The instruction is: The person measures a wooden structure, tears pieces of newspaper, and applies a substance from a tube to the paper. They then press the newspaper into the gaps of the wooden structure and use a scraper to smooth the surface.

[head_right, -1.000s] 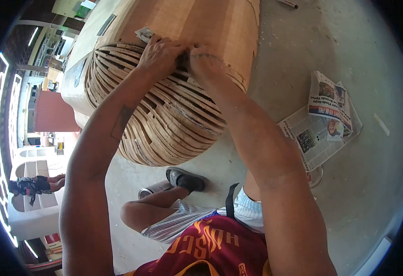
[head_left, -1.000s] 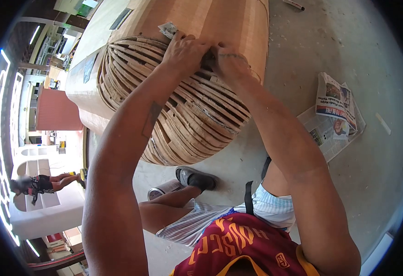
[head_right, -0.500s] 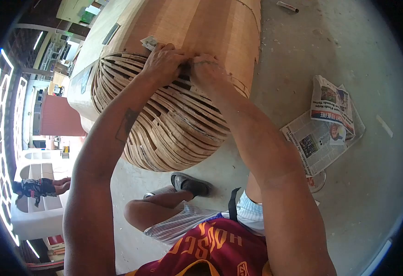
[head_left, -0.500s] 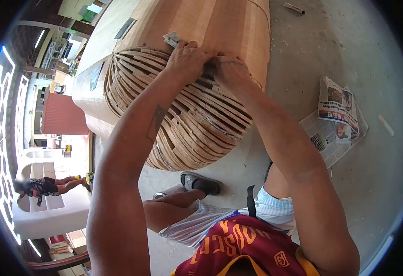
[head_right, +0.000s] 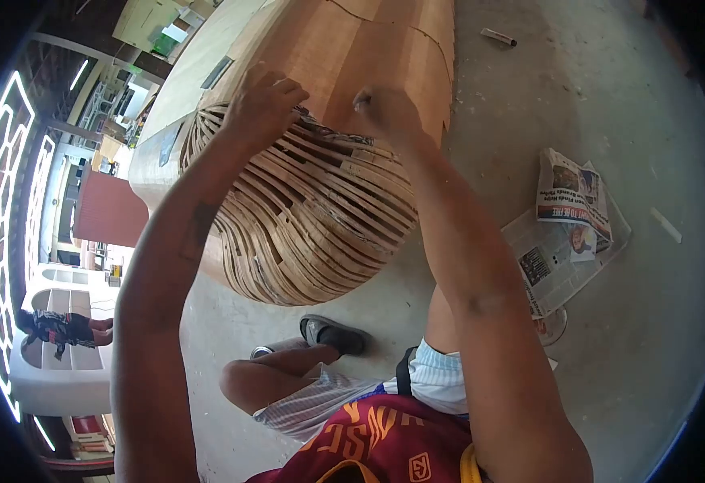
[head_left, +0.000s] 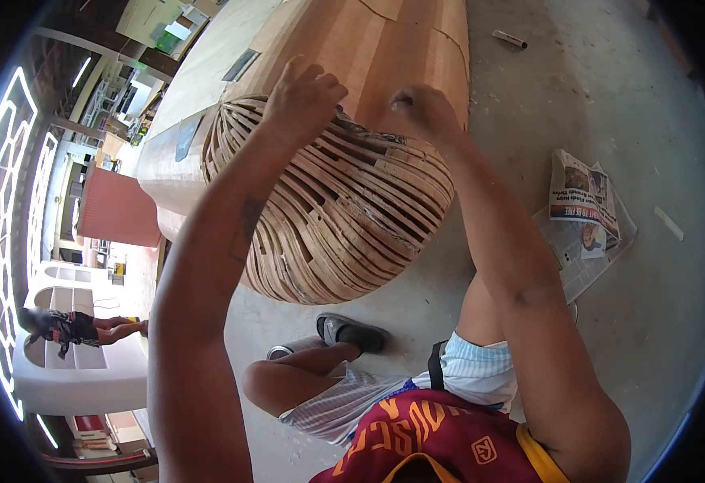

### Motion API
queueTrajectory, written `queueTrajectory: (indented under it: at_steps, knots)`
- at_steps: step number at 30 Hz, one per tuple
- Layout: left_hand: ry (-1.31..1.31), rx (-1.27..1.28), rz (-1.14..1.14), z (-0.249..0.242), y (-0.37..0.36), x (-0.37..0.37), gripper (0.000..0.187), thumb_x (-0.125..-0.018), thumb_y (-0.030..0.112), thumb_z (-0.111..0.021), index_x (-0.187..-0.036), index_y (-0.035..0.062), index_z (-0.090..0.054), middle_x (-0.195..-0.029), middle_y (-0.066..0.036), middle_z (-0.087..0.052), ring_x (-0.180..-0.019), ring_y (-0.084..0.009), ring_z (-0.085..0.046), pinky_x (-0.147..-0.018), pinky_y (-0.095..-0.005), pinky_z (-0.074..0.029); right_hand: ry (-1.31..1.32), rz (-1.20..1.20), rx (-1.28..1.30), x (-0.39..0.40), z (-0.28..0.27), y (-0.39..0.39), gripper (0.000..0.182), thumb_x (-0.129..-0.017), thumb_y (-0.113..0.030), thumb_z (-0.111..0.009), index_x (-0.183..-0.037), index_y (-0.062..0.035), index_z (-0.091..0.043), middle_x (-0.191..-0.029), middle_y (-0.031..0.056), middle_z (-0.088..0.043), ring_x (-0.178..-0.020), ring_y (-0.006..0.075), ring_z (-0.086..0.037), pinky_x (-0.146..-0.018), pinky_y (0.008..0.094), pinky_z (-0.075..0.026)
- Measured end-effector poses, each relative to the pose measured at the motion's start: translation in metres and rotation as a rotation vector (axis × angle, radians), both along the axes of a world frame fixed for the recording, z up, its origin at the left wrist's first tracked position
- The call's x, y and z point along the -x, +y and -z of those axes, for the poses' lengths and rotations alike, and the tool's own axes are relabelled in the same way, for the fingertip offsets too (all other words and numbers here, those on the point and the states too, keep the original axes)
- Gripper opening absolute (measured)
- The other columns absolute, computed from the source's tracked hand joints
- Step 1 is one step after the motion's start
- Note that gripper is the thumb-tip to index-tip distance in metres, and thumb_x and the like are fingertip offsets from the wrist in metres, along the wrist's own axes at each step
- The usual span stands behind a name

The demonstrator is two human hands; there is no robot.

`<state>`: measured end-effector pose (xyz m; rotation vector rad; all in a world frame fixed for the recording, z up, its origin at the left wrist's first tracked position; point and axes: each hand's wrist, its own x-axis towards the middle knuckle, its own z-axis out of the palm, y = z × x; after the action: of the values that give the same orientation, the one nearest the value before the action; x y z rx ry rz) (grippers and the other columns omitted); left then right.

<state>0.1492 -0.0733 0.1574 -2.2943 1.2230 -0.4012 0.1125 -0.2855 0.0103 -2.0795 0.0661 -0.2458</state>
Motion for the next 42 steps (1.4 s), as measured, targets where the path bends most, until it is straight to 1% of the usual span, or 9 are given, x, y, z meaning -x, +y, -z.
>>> queueTrajectory:
  at_steps: [6, 7, 10, 13, 16, 22, 34, 37, 42]
  knots:
    - [0.098, -0.059, -0.011, -0.007, 0.002, -0.026, 0.032, -0.086, 0.025, -0.083, -0.116, 0.0183, -0.080, -0.123, 0.000, -0.074, -0.127, -0.0248, -0.060, -0.122, -0.0497, -0.033, 0.139, -0.180, 0.139, 0.003, -0.011, 0.045, 0.031, -0.098, -0.031, -0.070, -0.126, -0.0181, -0.075, -0.124, 0.0126, -0.077, -0.122, 0.0321, -0.070, -0.104, 0.0445, -0.052]
    - [0.126, -0.072, -0.002, -0.005, 0.003, -0.030, 0.029, -0.085, 0.025, -0.083, -0.113, 0.0179, -0.081, -0.121, 0.000, -0.074, -0.125, -0.0247, -0.061, -0.120, -0.0493, -0.034, 0.128, -0.213, 0.087, 0.001, -0.008, 0.051, 0.038, -0.097, -0.032, -0.072, -0.133, -0.0178, -0.071, -0.132, 0.0129, -0.073, -0.129, 0.0334, -0.066, -0.114, 0.0471, -0.046]
    - [0.142, -0.102, 0.013, -0.002, 0.002, -0.031, 0.019, -0.084, 0.025, -0.084, -0.101, 0.0165, -0.081, -0.110, 0.001, -0.073, -0.118, -0.0253, -0.062, -0.116, -0.0490, -0.037, -0.051, -0.142, 0.178, -0.003, 0.002, 0.066, 0.035, -0.099, -0.029, -0.073, -0.130, -0.0116, -0.070, -0.131, 0.0143, -0.071, -0.125, 0.0361, -0.066, -0.107, 0.0464, -0.051]
    - [0.159, -0.130, 0.039, -0.006, 0.000, -0.028, 0.015, -0.083, 0.026, -0.083, -0.095, 0.0160, -0.079, -0.101, 0.001, -0.070, -0.115, -0.0241, -0.062, -0.114, -0.0464, -0.039, -0.008, -0.188, 0.174, -0.012, 0.009, 0.066, 0.043, -0.097, -0.026, -0.070, -0.138, -0.0135, -0.066, -0.138, 0.0117, -0.069, -0.130, 0.0351, -0.064, -0.116, 0.0485, -0.048]
    - [0.194, -0.176, 0.080, -0.002, 0.000, -0.033, 0.012, -0.084, 0.026, -0.082, -0.090, 0.0162, -0.079, -0.098, 0.002, -0.069, -0.113, -0.0214, -0.062, -0.112, -0.0435, -0.041, -0.192, -0.176, 0.213, -0.013, 0.016, 0.066, 0.040, -0.096, -0.020, -0.067, -0.135, -0.0124, -0.067, -0.131, 0.0130, -0.070, -0.128, 0.0353, -0.065, -0.112, 0.0491, -0.051]
    - [0.236, -0.272, 0.041, -0.003, -0.011, -0.040, 0.010, -0.084, 0.025, -0.081, -0.085, 0.0160, -0.077, -0.098, 0.003, -0.068, -0.109, -0.0196, -0.064, -0.108, -0.0413, -0.042, -0.127, -0.131, 0.209, -0.017, 0.015, 0.074, 0.033, -0.093, -0.007, -0.059, -0.124, -0.0114, -0.069, -0.125, 0.0123, -0.072, -0.125, 0.0366, -0.065, -0.106, 0.0494, -0.054]
    - [0.142, -0.156, 0.027, 0.017, 0.003, -0.026, 0.017, -0.088, 0.023, -0.080, -0.103, 0.0159, -0.076, -0.111, -0.002, -0.069, -0.117, -0.0229, -0.063, -0.108, -0.0455, -0.043, -0.072, -0.102, 0.191, -0.015, 0.006, 0.081, 0.034, -0.095, -0.005, -0.055, -0.123, -0.0115, -0.074, -0.127, 0.0148, -0.073, -0.122, 0.0343, -0.069, -0.103, 0.0463, -0.056]
    - [0.145, -0.088, 0.050, 0.023, 0.006, -0.025, 0.016, -0.088, 0.025, -0.080, -0.100, 0.0162, -0.077, -0.111, -0.001, -0.069, -0.117, -0.0216, -0.063, -0.109, -0.0452, -0.042, 0.062, -0.143, 0.183, -0.020, 0.000, 0.082, 0.034, -0.098, -0.009, -0.060, -0.129, -0.0101, -0.073, -0.134, 0.0158, -0.071, -0.130, 0.0338, -0.064, -0.110, 0.0450, -0.050]
    - [0.155, -0.135, 0.050, 0.037, 0.008, -0.032, 0.015, -0.087, 0.026, -0.080, -0.100, 0.0181, -0.079, -0.110, 0.000, -0.070, -0.116, -0.0194, -0.063, -0.111, -0.0438, -0.041, 0.100, -0.079, 0.120, -0.017, -0.008, 0.077, 0.024, -0.099, -0.020, -0.066, -0.117, -0.0097, -0.077, -0.127, 0.0157, -0.073, -0.120, 0.0349, -0.070, -0.104, 0.0464, -0.056]
